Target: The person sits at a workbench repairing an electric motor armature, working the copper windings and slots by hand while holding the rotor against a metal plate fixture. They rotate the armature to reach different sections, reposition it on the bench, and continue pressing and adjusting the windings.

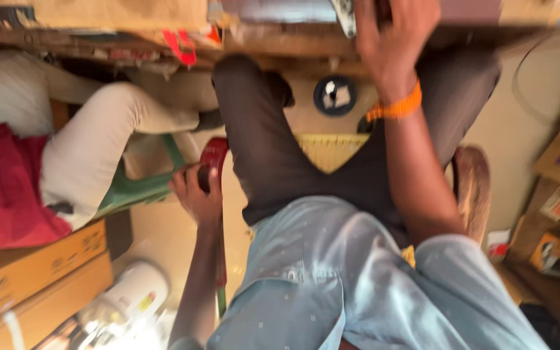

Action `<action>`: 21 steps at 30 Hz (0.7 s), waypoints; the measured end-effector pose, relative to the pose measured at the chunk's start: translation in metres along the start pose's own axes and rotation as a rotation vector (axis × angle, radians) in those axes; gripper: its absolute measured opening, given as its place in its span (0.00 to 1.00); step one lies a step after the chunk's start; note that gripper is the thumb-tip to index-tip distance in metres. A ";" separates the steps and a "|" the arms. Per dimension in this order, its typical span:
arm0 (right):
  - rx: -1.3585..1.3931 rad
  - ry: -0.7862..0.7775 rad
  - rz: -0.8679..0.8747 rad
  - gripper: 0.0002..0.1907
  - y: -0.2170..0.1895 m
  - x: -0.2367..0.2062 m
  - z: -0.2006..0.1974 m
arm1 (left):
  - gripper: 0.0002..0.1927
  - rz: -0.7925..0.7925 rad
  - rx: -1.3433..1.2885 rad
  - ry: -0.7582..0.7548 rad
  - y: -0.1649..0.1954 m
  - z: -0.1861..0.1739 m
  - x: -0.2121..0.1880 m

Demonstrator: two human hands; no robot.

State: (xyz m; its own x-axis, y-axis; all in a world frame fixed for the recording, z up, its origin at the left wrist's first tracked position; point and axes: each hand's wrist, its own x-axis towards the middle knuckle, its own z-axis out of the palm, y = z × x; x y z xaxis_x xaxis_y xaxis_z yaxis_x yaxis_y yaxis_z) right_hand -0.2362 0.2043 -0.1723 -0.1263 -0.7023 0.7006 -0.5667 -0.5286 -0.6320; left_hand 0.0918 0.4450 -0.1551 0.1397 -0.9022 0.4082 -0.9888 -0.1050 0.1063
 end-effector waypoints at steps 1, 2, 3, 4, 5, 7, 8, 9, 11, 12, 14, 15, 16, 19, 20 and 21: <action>0.111 -0.013 0.085 0.06 -0.001 0.003 -0.005 | 0.13 -0.070 -0.037 -0.038 -0.003 0.003 0.004; 0.107 -0.024 0.109 0.06 -0.003 0.005 -0.010 | 0.13 -0.137 -0.078 -0.077 -0.007 0.006 0.009; 0.098 -0.036 0.136 0.07 -0.004 0.007 -0.014 | 0.13 -0.200 -0.125 -0.123 -0.009 0.014 0.016; 0.091 -0.015 0.126 0.08 -0.006 0.008 -0.016 | 0.15 -0.507 -0.336 -0.252 -0.014 0.017 0.022; 0.083 -0.002 0.115 0.08 -0.007 0.009 -0.018 | 0.18 -0.810 -0.555 -0.403 -0.017 0.021 0.025; 0.105 0.027 0.228 0.06 -0.010 0.009 -0.018 | 0.17 -0.758 -0.502 -0.498 -0.025 0.031 0.032; 0.077 0.025 0.215 0.06 -0.010 0.009 -0.018 | 0.17 -0.736 -0.469 -0.546 -0.026 0.036 0.032; 0.050 0.029 0.206 0.07 -0.010 0.008 -0.016 | 0.15 -0.552 -0.371 -0.454 -0.027 0.041 0.033; -0.012 0.032 0.195 0.07 -0.009 0.008 -0.014 | 0.12 -0.165 -0.168 -0.264 -0.026 0.046 0.038; -0.047 0.027 0.192 0.07 -0.009 0.008 -0.013 | 0.10 -0.164 -0.280 -0.227 -0.022 0.049 0.045; -0.084 0.004 0.169 0.08 -0.008 0.008 -0.011 | 0.06 -0.129 -0.476 -0.163 -0.011 0.049 0.068; -0.088 -0.013 0.140 0.09 -0.007 0.008 -0.011 | 0.05 -0.153 -0.543 -0.231 -0.004 0.048 0.083; -0.088 -0.022 0.104 0.09 -0.008 0.008 -0.009 | 0.04 -0.173 -0.607 -0.292 0.005 0.045 0.103; -0.060 0.022 0.159 0.08 -0.008 0.010 -0.006 | 0.06 0.165 -0.796 -0.072 0.033 0.028 0.165; -0.053 0.026 0.181 0.08 -0.009 0.012 -0.006 | 0.06 0.263 -0.833 -0.008 0.042 0.024 0.184; -0.042 0.025 0.206 0.08 -0.009 0.013 -0.005 | 0.06 0.358 -0.863 0.052 0.050 0.020 0.199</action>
State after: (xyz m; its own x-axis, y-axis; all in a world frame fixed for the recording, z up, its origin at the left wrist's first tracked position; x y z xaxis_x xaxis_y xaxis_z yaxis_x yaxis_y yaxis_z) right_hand -0.2372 0.2025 -0.1560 -0.2627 -0.7811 0.5664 -0.5604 -0.3544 -0.7486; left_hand 0.0696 0.2517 -0.0866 -0.1425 -0.7986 0.5848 -0.5946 0.5414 0.5944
